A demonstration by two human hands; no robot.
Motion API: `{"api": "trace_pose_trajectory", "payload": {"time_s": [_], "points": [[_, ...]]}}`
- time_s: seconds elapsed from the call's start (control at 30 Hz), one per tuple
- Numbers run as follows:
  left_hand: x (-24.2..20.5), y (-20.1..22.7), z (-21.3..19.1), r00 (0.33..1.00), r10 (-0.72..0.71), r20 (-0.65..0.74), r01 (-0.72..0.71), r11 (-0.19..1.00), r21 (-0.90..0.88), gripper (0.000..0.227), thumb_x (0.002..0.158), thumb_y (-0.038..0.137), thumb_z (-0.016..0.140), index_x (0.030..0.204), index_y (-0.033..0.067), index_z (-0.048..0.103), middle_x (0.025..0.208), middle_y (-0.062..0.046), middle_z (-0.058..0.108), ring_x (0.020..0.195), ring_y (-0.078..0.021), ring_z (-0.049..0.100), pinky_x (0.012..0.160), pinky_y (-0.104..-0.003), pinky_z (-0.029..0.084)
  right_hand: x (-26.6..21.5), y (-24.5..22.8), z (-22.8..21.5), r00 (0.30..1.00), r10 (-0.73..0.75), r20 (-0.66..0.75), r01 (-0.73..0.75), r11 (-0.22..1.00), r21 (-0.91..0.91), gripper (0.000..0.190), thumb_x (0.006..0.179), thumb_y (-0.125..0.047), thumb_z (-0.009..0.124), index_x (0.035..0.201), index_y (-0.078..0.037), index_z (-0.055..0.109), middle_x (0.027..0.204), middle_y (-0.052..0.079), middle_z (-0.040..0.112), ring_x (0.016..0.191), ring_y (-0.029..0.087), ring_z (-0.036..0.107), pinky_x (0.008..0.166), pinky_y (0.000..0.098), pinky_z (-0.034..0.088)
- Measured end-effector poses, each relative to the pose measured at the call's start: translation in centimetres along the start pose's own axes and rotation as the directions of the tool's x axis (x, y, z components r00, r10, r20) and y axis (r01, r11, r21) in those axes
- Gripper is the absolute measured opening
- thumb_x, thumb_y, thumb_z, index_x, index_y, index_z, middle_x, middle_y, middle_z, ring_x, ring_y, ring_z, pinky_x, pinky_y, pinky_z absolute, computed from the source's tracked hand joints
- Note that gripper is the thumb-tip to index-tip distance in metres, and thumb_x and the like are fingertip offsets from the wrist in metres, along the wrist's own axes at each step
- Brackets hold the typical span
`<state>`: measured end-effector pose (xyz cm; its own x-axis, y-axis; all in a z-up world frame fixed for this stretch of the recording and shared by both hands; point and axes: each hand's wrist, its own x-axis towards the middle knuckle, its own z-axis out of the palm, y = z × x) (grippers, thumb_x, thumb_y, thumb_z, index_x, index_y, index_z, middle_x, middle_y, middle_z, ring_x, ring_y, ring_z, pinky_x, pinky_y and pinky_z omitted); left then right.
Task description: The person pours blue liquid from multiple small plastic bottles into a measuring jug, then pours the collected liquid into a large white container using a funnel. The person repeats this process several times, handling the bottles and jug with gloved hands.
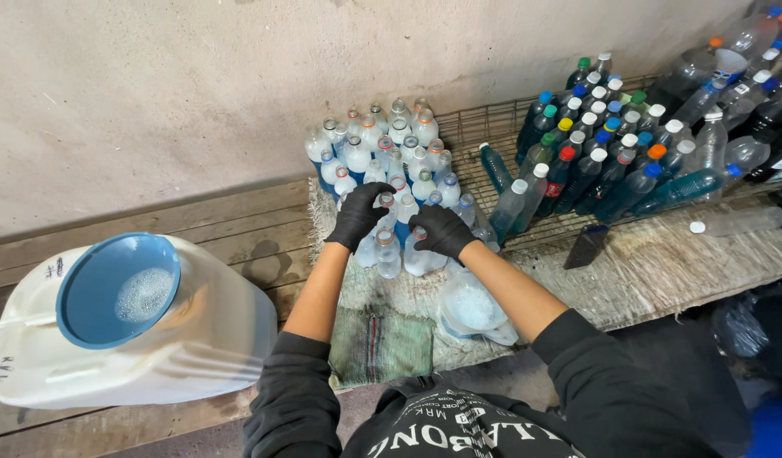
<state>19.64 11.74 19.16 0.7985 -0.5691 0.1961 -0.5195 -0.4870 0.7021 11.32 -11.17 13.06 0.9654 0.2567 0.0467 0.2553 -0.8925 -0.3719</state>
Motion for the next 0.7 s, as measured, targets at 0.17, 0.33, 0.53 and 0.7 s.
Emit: {"api": "trace_pose_trajectory", "payload": {"time_s": [0.17,0.33,0.53,0.7], "points": [[1.2,-3.0,2.1,1.0,0.016,0.017,-0.018,0.984,0.176,0.048,0.085,0.012,0.077,0.127,0.0299,0.063,0.117,-0.003,0.069,0.125,-0.027,0.059,0.109,-0.043,0.049,0.6,0.7,2.2,0.999,0.026,0.023,-0.022,0.99,-0.138,0.04,0.08,-0.033,0.081,0.115,-0.026,0.063,0.111,0.006,0.062,0.109,0.031,0.062,0.094,0.0431,0.052],[1.3,-4.0,2.9,0.998,0.033,0.046,-0.046,0.946,0.32,0.047,0.086,0.011,0.076,0.125,0.0324,0.061,0.113,-0.003,0.069,0.122,-0.0265,0.062,0.106,-0.04,0.051,0.1,0.8,3.3,0.999,0.029,0.015,-0.026,0.985,-0.172,0.045,0.083,-0.028,0.079,0.123,-0.023,0.06,0.115,0.009,0.062,0.11,0.032,0.062,0.093,0.0441,0.052],[1.7,-6.9,4.4,0.993,0.079,0.089,-0.113,0.854,0.509,0.045,0.085,0.018,0.078,0.124,0.0303,0.058,0.109,0.002,0.073,0.123,-0.024,0.06,0.107,-0.043,0.044,-0.5,-0.1,2.2,0.999,0.028,-0.031,-0.032,0.989,-0.145,0.048,0.084,-0.028,0.077,0.128,-0.023,0.057,0.117,0.01,0.06,0.113,0.035,0.06,0.093,0.0457,0.051],[2.0,-8.2,2.9,0.986,0.098,-0.137,-0.063,0.969,0.24,0.036,0.087,0.03,0.079,0.119,0.0257,0.065,0.107,0.0,0.074,0.114,-0.0287,0.066,0.1,-0.046,0.049,-0.7,-0.9,1.1,0.985,0.056,-0.166,-0.068,0.995,-0.07,0.04,0.089,-0.037,0.072,0.125,-0.026,0.059,0.116,0.007,0.061,0.113,0.034,0.063,0.092,0.0459,0.052]]}}
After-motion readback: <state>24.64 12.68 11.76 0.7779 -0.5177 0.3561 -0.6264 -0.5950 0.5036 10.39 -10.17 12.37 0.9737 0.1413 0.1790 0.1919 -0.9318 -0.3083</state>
